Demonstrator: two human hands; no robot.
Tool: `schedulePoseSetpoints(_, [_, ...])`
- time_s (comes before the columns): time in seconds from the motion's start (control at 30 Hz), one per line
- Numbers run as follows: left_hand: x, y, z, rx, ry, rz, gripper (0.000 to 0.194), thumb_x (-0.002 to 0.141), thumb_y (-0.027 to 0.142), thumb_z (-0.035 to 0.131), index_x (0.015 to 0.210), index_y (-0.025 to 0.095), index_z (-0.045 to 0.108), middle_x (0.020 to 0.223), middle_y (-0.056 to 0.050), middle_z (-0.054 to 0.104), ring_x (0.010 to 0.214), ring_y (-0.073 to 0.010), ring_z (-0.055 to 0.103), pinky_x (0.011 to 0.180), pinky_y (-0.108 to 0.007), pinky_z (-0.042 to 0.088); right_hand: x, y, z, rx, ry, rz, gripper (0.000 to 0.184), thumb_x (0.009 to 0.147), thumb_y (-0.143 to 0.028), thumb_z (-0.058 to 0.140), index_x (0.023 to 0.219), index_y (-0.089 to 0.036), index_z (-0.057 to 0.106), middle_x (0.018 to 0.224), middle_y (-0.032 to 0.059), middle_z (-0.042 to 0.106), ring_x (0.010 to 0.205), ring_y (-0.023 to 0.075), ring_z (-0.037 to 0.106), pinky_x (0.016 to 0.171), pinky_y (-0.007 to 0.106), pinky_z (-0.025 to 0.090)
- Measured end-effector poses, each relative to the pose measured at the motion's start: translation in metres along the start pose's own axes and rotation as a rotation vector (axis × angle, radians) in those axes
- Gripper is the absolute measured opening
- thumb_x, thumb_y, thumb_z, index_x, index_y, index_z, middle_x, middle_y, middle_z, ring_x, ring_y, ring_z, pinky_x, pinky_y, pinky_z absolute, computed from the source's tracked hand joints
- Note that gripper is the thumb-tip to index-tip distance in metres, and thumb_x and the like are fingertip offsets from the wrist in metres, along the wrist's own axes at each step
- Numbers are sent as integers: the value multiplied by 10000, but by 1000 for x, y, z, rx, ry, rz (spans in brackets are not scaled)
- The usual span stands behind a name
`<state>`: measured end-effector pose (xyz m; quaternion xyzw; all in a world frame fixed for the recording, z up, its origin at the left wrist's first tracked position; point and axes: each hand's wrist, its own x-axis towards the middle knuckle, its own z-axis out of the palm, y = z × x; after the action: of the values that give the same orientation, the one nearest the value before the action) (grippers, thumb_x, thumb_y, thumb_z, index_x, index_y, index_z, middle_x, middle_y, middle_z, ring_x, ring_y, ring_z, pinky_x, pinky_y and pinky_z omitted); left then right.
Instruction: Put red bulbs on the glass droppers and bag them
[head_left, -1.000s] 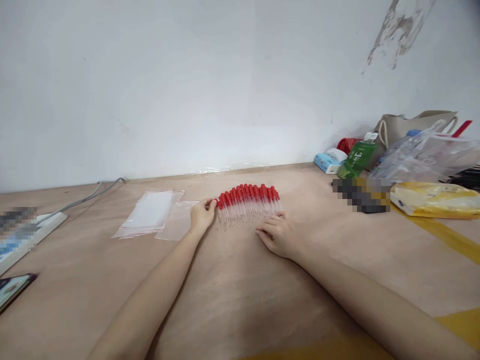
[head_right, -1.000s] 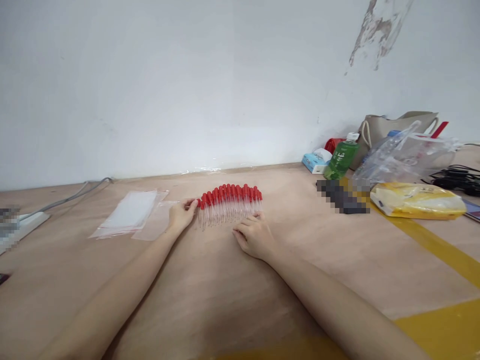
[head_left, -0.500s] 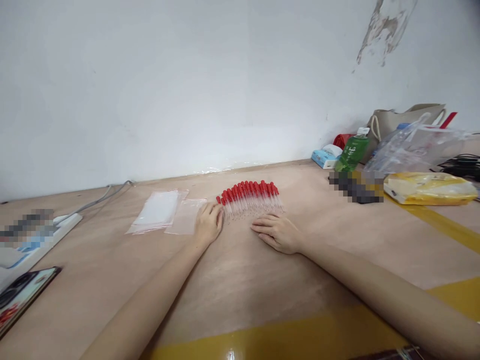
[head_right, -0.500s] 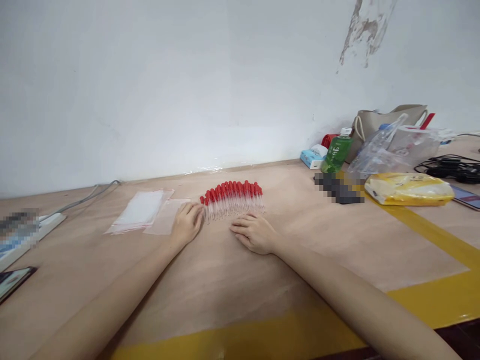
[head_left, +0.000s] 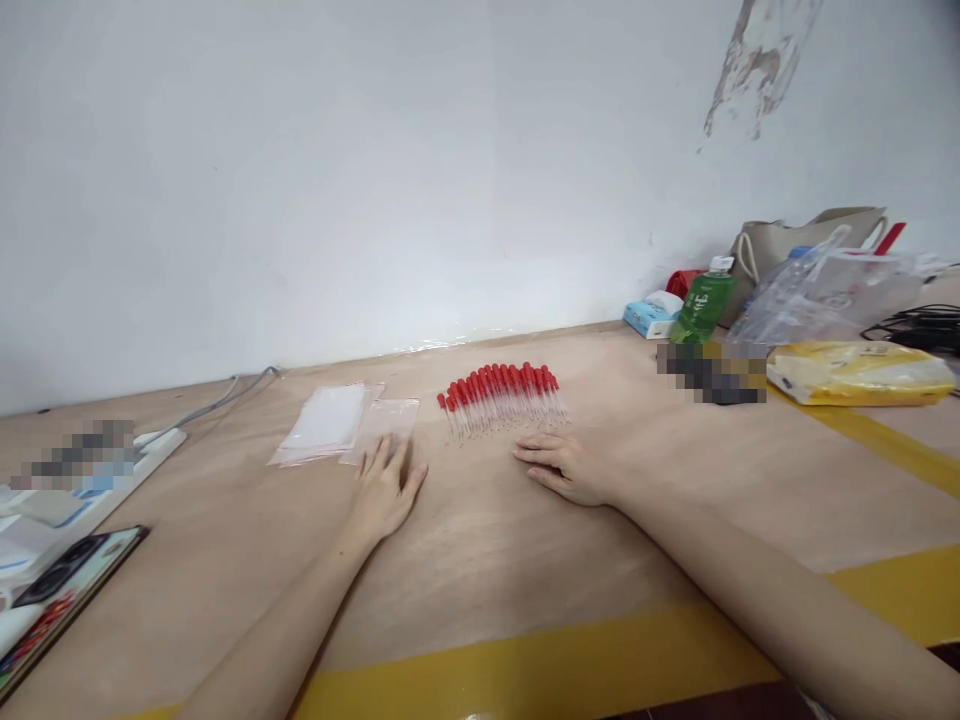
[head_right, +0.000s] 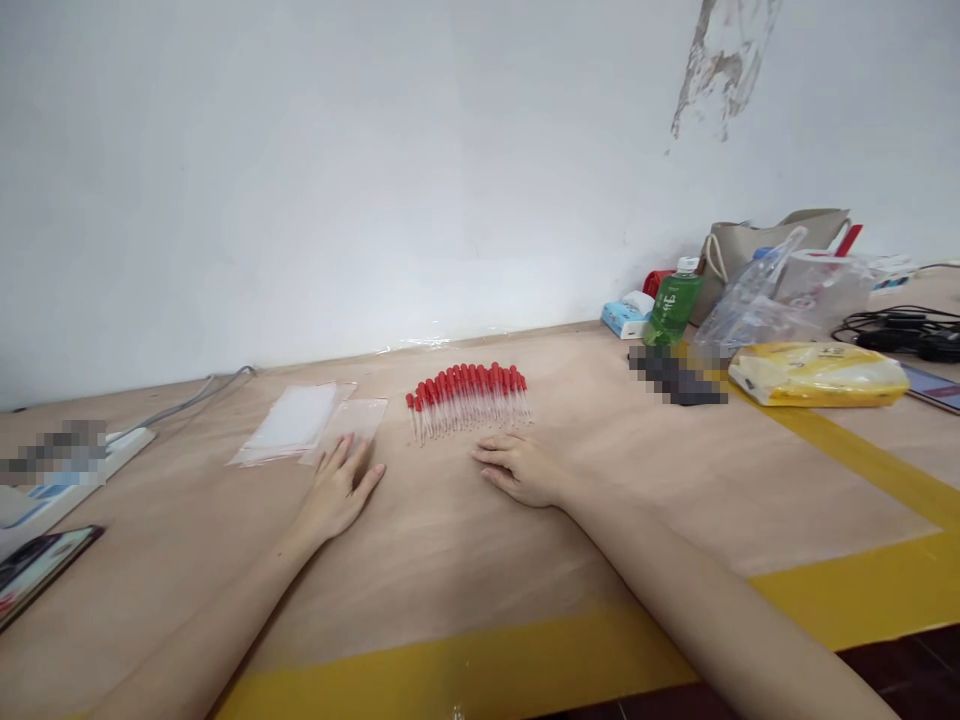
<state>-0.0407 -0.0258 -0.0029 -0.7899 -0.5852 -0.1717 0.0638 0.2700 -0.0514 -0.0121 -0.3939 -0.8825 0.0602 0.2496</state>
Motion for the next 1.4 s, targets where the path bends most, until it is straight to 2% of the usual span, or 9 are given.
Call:
schedulePoseSetpoints(0.1, [0,-3,3,60,-155,-104,684,833,536,277,1310,48,340,1372,-188,290,1282,-307,228,1020,-502,208,-1,1,-2,1,-9,10,371,864,-331,399,1199,-223,517,1231,67,514,1141,189,456,971,384,358])
schedulePoseSetpoints(0.23, [-25,-1,-4,65,-218,-41,708,834,537,272,1336,38,280,1396,-175,218,1297,-283,184,1045,-465,191,-2,3,-3,-1,-16,8,382,865,-343,394,1205,-217,511,1237,69,510,1151,190,448,986,388,344])
schedulePoseSetpoints(0.43, [-99,-13,-39,-93,-226,195,538,835,414,407,1338,253,301,1401,-32,265,1286,-235,246,1045,-445,254,-3,4,-3,2,-30,17,391,867,-352,385,1208,-206,508,1236,75,510,1150,190,446,984,386,345])
schedulePoseSetpoints(0.53, [-115,-19,-53,-227,-261,333,412,838,304,443,1249,318,426,1331,1,407,1236,-208,358,1026,-420,318,-3,3,-4,5,-38,29,393,868,-349,381,1208,-201,509,1239,78,506,1154,191,442,981,383,348])
schedulePoseSetpoints(0.77, [-72,11,-44,-346,-308,534,360,852,253,441,1212,248,451,1281,-46,471,1197,-189,411,1049,-466,244,-3,-1,-5,64,-9,34,374,842,-320,424,1170,-189,544,1205,91,533,1113,204,477,951,377,371])
schedulePoseSetpoints(0.87, [-46,33,-32,-383,-284,556,337,859,267,431,1194,242,465,1249,-50,496,1170,-181,435,1037,-446,271,-1,4,-7,101,136,89,316,815,-280,457,1084,-189,597,1082,82,602,992,188,547,873,335,425])
schedulePoseSetpoints(1.03, [-12,50,-18,-457,-89,553,307,808,304,511,1099,211,538,1159,-74,536,1094,-204,477,942,-397,383,26,36,-19,-5,382,367,247,776,-225,464,938,-165,641,818,63,634,723,160,579,693,279,449])
schedulePoseSetpoints(1.2, [-8,47,-14,-443,-26,520,312,807,304,512,1104,212,545,1158,-85,532,1073,-214,488,912,-397,402,79,68,-28,-170,408,627,270,776,-281,473,940,-162,652,853,87,605,837,196,544,781,308,395])
schedulePoseSetpoints(1.4, [-14,42,-11,-387,-107,526,302,825,325,492,1099,236,580,1140,-72,572,1040,-210,527,897,-396,430,113,87,-17,-51,380,813,336,740,-402,527,934,-161,658,1013,128,557,953,235,507,816,337,374])
